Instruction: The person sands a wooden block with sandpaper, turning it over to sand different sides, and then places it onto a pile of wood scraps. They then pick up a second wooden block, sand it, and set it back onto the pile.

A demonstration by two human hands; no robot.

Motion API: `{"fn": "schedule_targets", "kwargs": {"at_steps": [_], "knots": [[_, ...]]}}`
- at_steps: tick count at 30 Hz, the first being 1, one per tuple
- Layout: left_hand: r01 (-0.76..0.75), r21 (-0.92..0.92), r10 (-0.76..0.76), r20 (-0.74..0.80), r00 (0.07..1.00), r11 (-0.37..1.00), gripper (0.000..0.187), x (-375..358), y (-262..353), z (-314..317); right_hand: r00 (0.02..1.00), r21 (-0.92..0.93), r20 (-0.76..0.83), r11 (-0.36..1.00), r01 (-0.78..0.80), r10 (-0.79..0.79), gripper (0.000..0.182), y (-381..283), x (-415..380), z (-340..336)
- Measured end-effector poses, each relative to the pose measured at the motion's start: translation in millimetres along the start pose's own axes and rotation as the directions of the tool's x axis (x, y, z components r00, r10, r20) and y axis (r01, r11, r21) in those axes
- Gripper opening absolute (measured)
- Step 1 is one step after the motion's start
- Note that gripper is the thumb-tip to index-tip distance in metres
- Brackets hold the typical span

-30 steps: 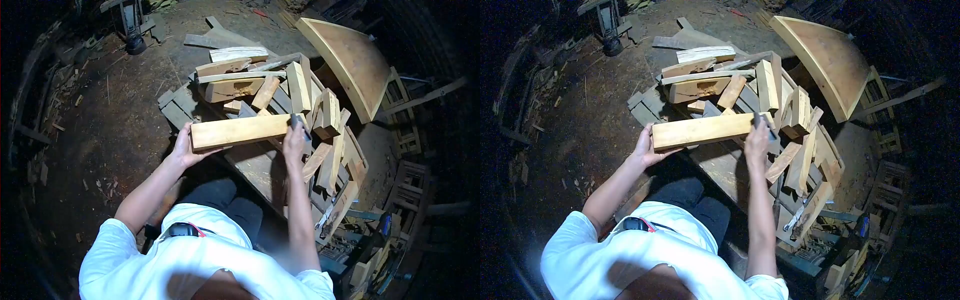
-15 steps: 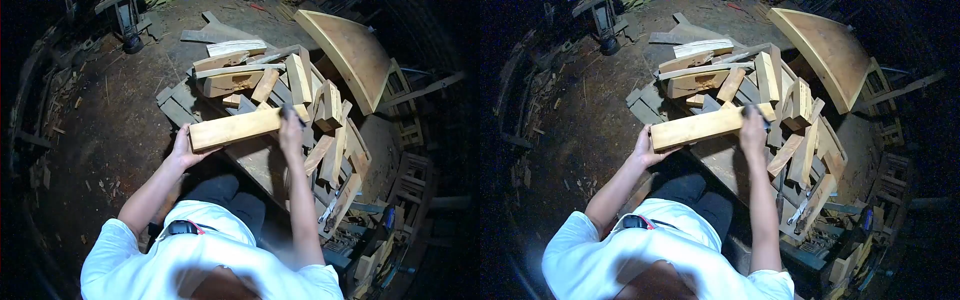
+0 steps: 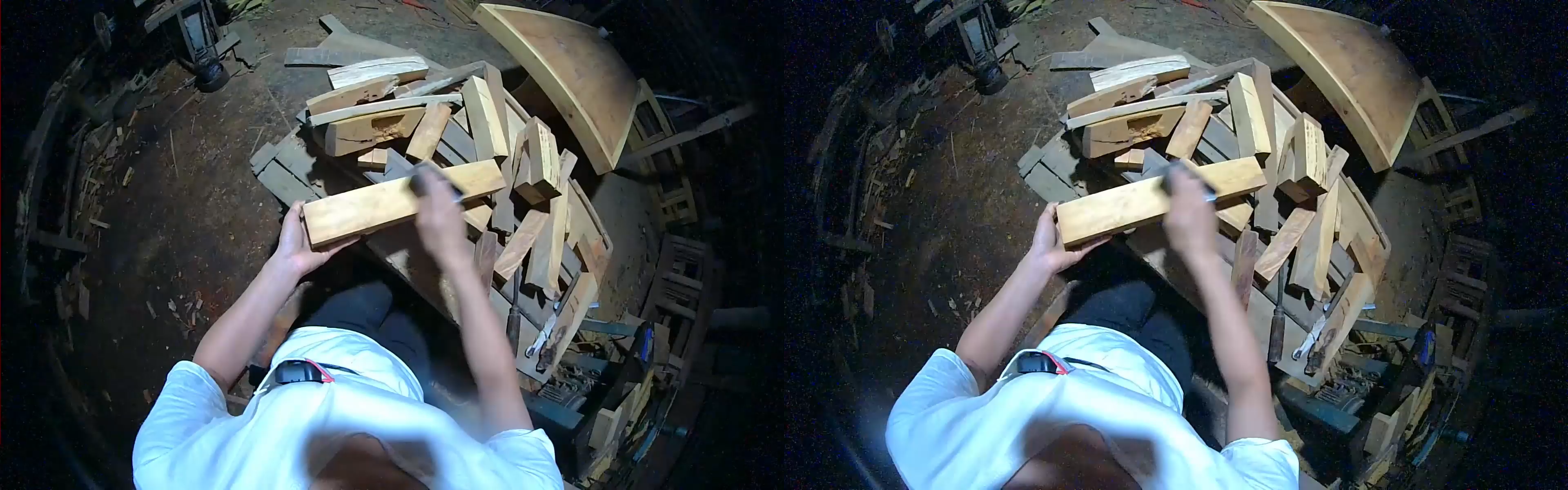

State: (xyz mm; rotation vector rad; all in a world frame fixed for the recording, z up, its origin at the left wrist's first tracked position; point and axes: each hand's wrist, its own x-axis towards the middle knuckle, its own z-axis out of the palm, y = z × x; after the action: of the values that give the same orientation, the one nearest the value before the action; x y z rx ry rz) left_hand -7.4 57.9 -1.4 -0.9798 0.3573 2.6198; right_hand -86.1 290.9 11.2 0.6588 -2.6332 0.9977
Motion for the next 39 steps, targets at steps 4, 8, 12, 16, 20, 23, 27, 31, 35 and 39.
{"fn": "schedule_targets", "kwargs": {"at_steps": [4, 8, 12, 16, 20, 23, 27, 31, 35, 39], "knots": [[-0.032, 0.056, 0.03, 0.04, 0.999, 0.998, 0.063, 3, 0, 0, 0.919, -0.157, -0.141, 0.908, -0.388, 0.368, 0.036, 84, 26, -45], [-0.045, 0.058, 0.048, -0.053, 0.997, 0.997, 0.064, -1, 1, 11, 0.957, -0.174, -0.249, 0.965, -0.195, 0.148, 0.031, 79, 12, -11], [-0.018, 0.086, 0.018, 0.001, 1.0, 0.996, 0.065, 6, 3, 1, 0.976, 0.002, -0.052, 0.978, 0.21, -0.21, 0.034, -35, -29, 22], [-0.028, 0.092, 0.032, -0.05, 0.998, 0.995, 0.066, 3, 4, 5, 0.994, 0.006, 0.083, 0.997, 0.073, -0.074, 0.043, -22, -26, 2], [-0.03, 0.068, 0.034, -0.056, 0.998, 0.997, 0.064, 2, 2, 5, 0.921, -0.1, -0.147, 0.92, -0.378, 0.362, 0.034, 73, 8, -46], [-0.035, 0.072, 0.038, -0.048, 0.998, 0.997, 0.064, 7, 3, 2, 0.9, -0.229, -0.199, 0.875, -0.427, 0.388, 0.033, 83, 12, -42], [-0.051, 0.1, 0.058, -0.06, 0.997, 0.994, 0.068, 6, 1, 3, 0.989, -0.154, -0.122, 0.986, 0.07, -0.089, 0.035, 13, -20, 14], [-0.031, 0.063, 0.033, -0.044, 0.998, 0.998, 0.071, 8, 6, -5, 0.992, -0.001, 0.113, 0.998, 0.061, -0.061, 0.044, -34, -36, 9], [-0.059, 0.134, 0.045, 0.101, 0.994, 0.989, 0.063, 7, 7, -8, 0.96, -0.153, -0.149, 0.954, -0.259, 0.237, 0.036, 59, -10, -36], [-0.163, 0.303, 0.093, 0.233, 0.968, 0.939, 0.064, 16, 13, -14, 0.826, -0.043, -0.149, 0.831, -0.555, 0.544, 0.031, 120, -12, -86]]}}
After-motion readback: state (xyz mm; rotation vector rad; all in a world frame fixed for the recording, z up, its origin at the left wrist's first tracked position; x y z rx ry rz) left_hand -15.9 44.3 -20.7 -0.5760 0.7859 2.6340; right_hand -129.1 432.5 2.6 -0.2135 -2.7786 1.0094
